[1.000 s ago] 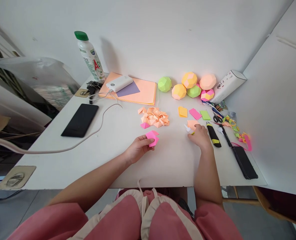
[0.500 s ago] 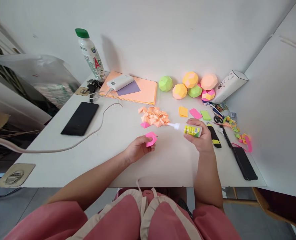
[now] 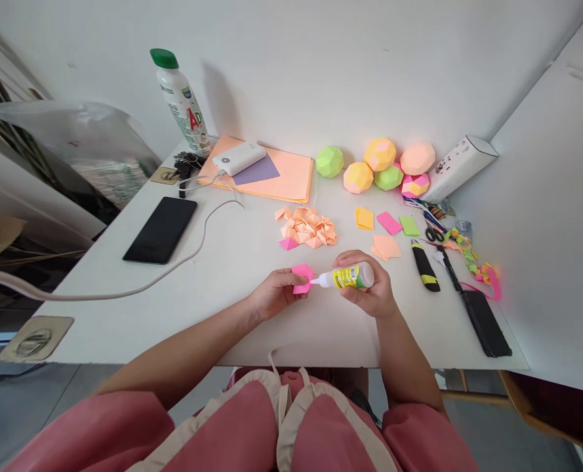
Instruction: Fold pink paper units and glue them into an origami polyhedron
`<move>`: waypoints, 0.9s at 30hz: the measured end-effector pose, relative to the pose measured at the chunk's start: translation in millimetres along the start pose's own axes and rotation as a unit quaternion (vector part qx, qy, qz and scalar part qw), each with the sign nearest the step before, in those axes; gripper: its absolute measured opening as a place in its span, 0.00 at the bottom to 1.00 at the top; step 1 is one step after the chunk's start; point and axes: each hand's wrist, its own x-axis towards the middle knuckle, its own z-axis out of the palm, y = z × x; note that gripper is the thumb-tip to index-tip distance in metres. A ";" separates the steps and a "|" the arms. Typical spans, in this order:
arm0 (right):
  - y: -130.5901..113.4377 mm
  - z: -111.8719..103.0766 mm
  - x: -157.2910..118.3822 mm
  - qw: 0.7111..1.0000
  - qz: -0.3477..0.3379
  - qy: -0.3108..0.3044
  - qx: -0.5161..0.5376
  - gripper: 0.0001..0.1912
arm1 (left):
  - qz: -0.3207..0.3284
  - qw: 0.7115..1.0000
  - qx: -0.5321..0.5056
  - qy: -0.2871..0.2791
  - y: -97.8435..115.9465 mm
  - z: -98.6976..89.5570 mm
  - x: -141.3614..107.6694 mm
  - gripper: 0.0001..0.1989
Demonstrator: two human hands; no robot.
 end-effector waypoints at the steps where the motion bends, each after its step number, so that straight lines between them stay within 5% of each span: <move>1: -1.1 0.8 0.1 1.000 -0.002 -0.006 -0.001 0.15 | 0.000 1.000 0.000 -0.001 0.0 0.2 -0.1 0.04; 7: -2.1 0.2 0.4 1.000 0.004 0.008 0.013 0.14 | -0.003 1.000 -0.004 0.001 0.9 0.0 -1.4 0.06; 11: 4.0 -2.3 0.2 0.995 0.065 0.049 0.060 0.13 | -0.002 1.000 -0.012 -0.004 2.0 -0.3 -2.6 0.09; 27: 32.5 3.1 10.5 0.936 0.203 0.124 0.259 0.14 | 0.010 1.000 -0.025 -0.009 7.4 -2.4 -3.8 0.09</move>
